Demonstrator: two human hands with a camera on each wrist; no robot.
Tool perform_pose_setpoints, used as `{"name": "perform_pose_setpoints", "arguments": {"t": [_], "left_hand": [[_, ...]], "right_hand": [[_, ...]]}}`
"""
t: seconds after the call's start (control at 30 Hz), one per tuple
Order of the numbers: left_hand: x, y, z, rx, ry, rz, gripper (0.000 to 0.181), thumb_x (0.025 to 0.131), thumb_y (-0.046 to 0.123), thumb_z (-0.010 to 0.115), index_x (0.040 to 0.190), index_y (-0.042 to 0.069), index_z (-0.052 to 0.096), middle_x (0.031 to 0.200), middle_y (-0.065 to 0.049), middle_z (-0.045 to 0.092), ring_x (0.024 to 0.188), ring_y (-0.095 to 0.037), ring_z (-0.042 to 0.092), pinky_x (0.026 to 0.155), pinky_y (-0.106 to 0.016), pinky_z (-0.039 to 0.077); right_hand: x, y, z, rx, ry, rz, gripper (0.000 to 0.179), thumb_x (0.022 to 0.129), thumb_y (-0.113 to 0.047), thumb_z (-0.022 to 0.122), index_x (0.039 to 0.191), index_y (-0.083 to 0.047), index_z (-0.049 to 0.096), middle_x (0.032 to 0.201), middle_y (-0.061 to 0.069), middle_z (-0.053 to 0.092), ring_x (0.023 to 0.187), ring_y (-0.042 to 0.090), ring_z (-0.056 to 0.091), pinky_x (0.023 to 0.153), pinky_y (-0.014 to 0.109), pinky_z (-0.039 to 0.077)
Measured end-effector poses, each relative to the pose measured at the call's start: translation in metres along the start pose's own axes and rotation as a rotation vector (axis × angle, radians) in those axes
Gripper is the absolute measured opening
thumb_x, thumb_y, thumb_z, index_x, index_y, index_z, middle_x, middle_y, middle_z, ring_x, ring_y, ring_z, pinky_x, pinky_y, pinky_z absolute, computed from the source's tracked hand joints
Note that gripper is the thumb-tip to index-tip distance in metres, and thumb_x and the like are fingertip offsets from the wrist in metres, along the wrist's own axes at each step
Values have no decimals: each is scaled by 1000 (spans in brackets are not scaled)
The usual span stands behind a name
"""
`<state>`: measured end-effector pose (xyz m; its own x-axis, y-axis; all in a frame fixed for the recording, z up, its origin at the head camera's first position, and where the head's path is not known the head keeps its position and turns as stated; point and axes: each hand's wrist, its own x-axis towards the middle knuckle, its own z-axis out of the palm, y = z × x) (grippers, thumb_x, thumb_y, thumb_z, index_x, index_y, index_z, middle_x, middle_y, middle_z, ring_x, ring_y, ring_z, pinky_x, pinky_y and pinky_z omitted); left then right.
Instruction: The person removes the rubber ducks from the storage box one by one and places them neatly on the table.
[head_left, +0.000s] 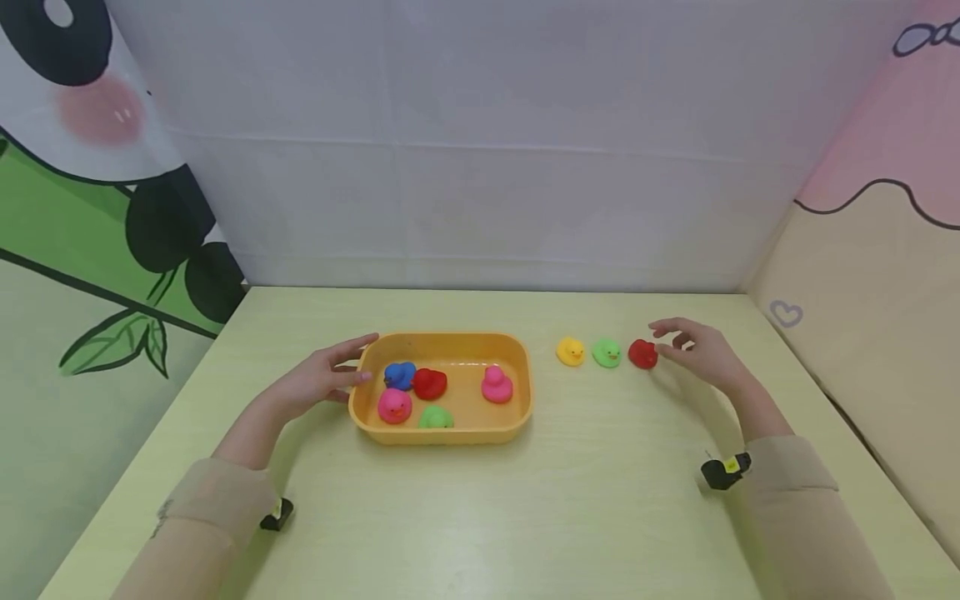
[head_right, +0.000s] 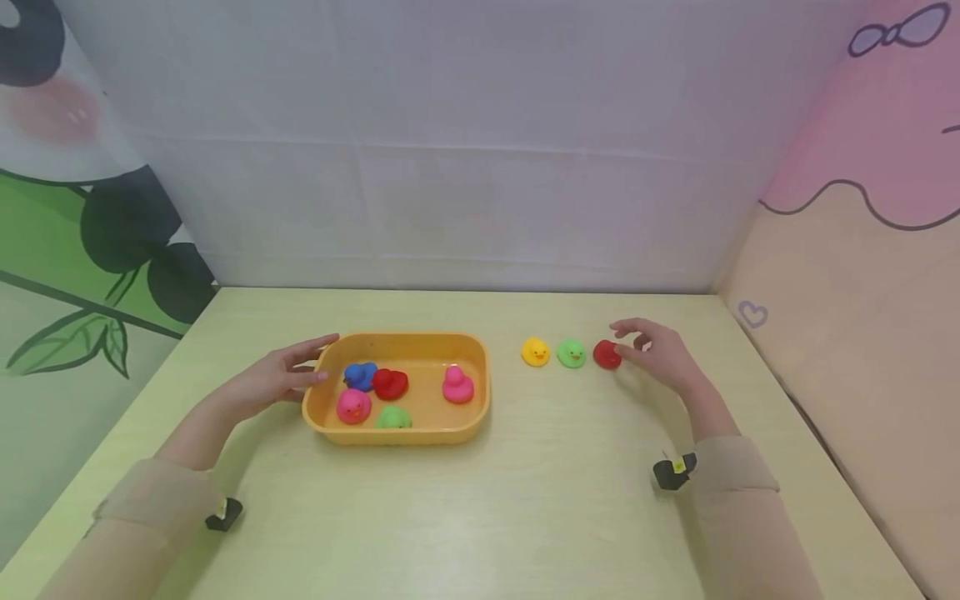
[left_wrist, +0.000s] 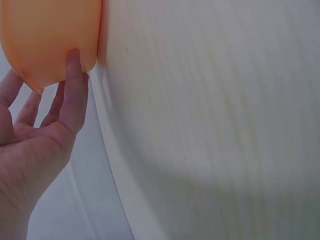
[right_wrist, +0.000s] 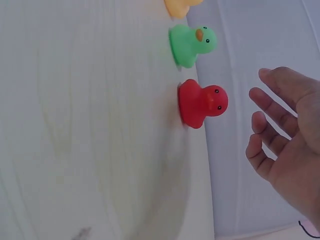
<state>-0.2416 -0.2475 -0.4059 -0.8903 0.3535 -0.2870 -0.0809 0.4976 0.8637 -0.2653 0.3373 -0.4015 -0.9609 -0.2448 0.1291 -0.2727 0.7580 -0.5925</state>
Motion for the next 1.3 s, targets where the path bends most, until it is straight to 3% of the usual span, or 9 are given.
{"name": "perform_pose_setpoints", "arguments": {"t": [0.4,0.63,0.9,1.3], "left_hand": [[0,0,1,-47,-14,-21,69,92,27,61,150,29,23,152,-19,24,129,-41,41,88,-43,53],[1,0,0,-51,-20,-17,69,92,27,61,150,30,23,152,-19,24,130,-41,39,88,-44,53],[0,2,0,-54,-23,-17,69,93,27,60,150,29,23,152,-19,24,131,-41,39,89,-45,52],[-1,0,-1,-66,-24,-22,70,92,27,61,150,30,22,153,-19,23,131,-41,38,89,-45,52]], "right_hand": [[1,-35,-4,-14,77,-30,29,92,-22,62,119,-12,62,106,9,67,91,25,55,71,32,47],[0,-62,-1,4,106,-34,29,91,-22,62,118,-12,63,103,8,67,87,22,52,64,25,45],[1,-89,11,69,123,-65,29,90,-21,65,118,-13,64,104,5,68,83,18,49,72,20,45],[2,-127,39,159,121,-141,29,86,-23,70,114,-17,66,106,0,67,77,16,53,65,24,48]]}}
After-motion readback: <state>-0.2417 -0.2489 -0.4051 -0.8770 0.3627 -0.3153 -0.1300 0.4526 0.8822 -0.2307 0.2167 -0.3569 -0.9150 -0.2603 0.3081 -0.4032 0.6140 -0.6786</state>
